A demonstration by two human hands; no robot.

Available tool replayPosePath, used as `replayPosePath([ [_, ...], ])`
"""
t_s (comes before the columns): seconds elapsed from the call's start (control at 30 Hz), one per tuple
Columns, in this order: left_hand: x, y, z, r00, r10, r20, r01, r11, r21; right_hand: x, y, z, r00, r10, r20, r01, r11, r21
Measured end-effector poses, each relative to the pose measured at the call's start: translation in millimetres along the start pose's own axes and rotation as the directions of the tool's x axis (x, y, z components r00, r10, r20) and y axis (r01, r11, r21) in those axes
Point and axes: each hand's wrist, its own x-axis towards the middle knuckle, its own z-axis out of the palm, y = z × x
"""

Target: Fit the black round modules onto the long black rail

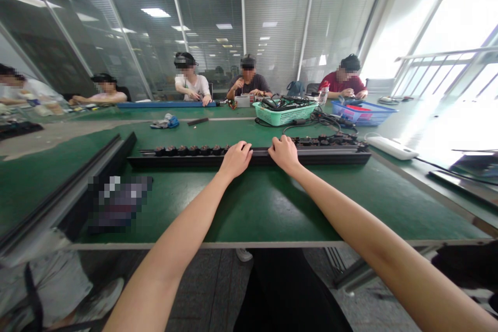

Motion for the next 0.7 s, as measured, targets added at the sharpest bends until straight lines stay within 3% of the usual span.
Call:
replayPosePath([
  [0.7, 0.5, 0.4, 0.9, 1.0, 0.004, 0.001, -0.004, 1.0, 0.007, 0.8, 1.5, 1.5, 1.0, 0.003, 0.012, -0.002, 0.999, -0.044],
])
